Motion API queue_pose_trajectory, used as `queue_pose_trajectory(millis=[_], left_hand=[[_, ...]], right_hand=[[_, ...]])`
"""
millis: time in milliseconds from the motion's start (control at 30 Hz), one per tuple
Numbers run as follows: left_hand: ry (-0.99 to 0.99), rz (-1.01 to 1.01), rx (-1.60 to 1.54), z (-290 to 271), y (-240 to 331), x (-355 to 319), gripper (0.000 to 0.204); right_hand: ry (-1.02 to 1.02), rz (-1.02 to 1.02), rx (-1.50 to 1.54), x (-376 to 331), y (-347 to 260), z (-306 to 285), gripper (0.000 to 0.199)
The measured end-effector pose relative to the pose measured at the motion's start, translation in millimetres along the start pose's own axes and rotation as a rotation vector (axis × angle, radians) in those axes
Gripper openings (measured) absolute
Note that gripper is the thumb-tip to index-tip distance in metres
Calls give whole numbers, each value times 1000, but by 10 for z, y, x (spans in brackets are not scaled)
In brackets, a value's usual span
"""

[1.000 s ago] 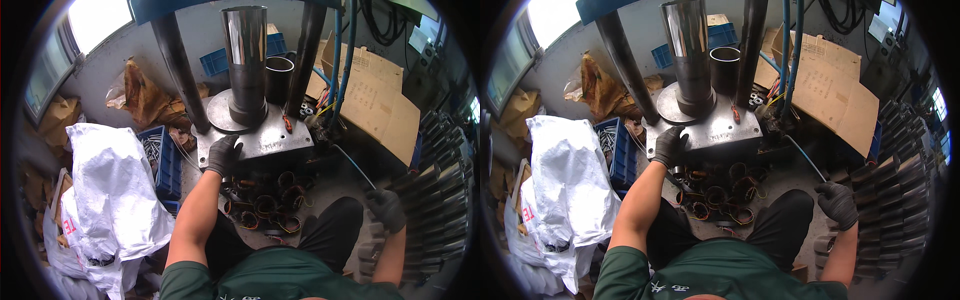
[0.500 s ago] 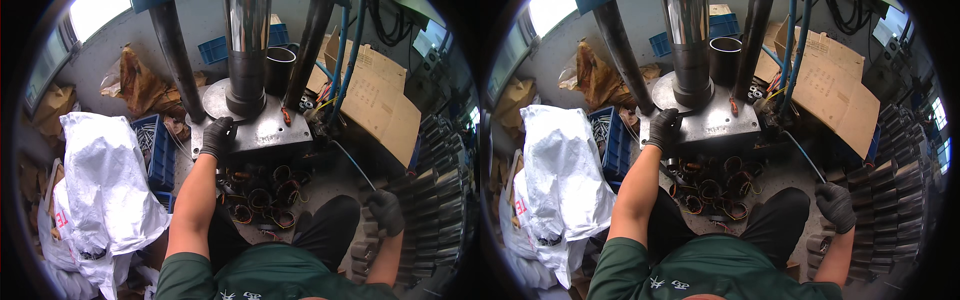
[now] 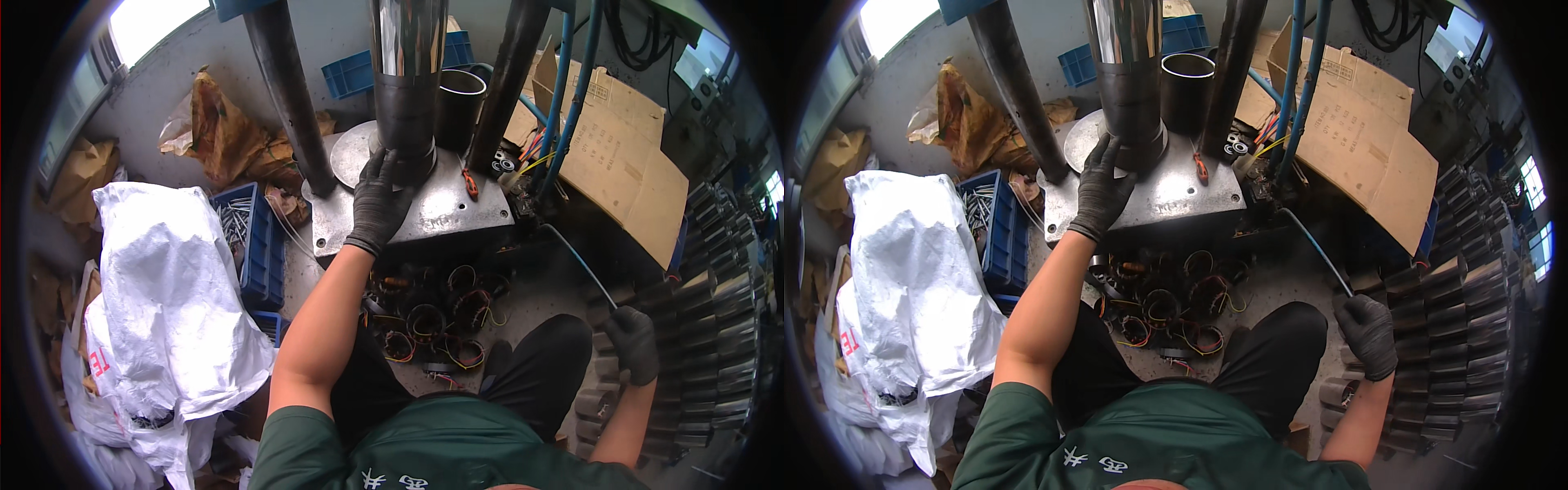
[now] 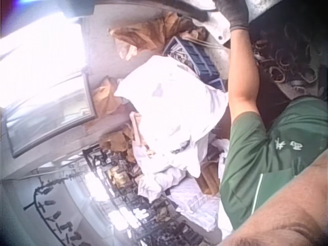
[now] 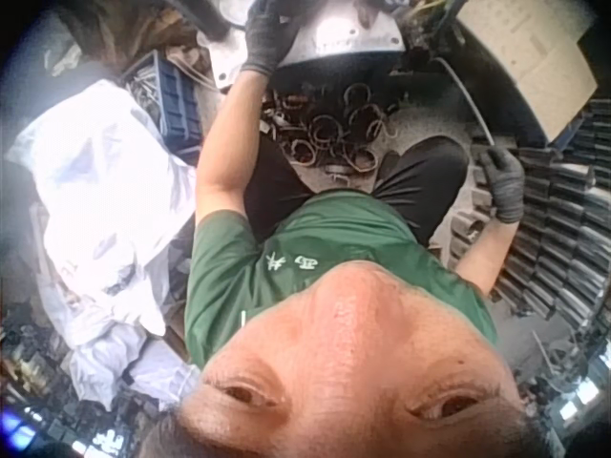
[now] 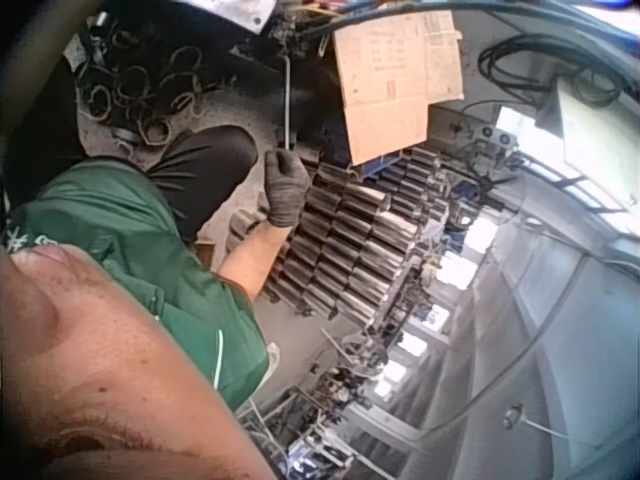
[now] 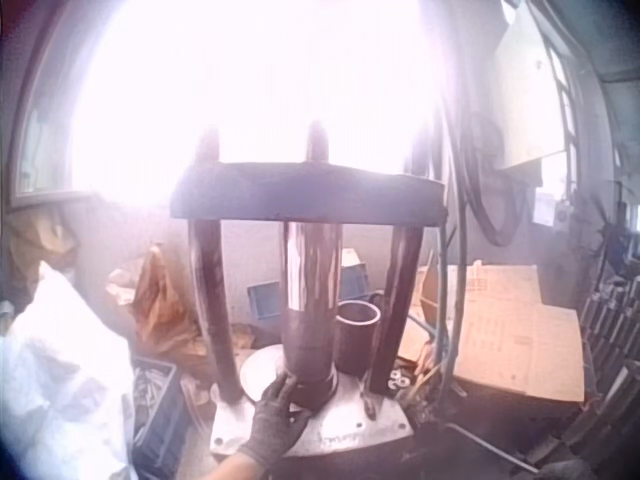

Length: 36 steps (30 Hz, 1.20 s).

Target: Assembling a motor stator with wires and pressing it into a metal housing using a vertical press machine.

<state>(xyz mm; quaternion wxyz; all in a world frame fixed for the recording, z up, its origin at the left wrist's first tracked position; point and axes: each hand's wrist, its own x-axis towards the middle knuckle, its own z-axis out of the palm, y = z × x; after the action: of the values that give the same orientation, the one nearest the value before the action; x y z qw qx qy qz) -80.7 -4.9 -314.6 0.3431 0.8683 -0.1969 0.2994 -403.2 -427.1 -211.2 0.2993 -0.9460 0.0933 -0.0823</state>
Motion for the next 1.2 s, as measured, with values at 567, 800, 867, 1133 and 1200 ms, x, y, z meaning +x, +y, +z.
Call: queue_pose_trajectory(millis=[567, 800, 867, 1133, 1200], left_hand=[[-24, -171, -70, 266, -125, 70, 87], [-43, -182, -41, 241, -40, 76, 88], [-40, -163, -39, 273, -26, 98, 88], [-78, -173, 18, 245, 15, 101, 86], [-46, -149, 34, 253, -17, 102, 86]], right_hand=[[459, -347, -167, 961, -356, -321, 15], [487, -261, -254, 2096, -558, -716, 19], [475, -424, -207, 2024, -356, -698, 22], [-312, -105, -118, 298, -147, -294, 26], [-283, -116, -243, 155, -112, -124, 20]])
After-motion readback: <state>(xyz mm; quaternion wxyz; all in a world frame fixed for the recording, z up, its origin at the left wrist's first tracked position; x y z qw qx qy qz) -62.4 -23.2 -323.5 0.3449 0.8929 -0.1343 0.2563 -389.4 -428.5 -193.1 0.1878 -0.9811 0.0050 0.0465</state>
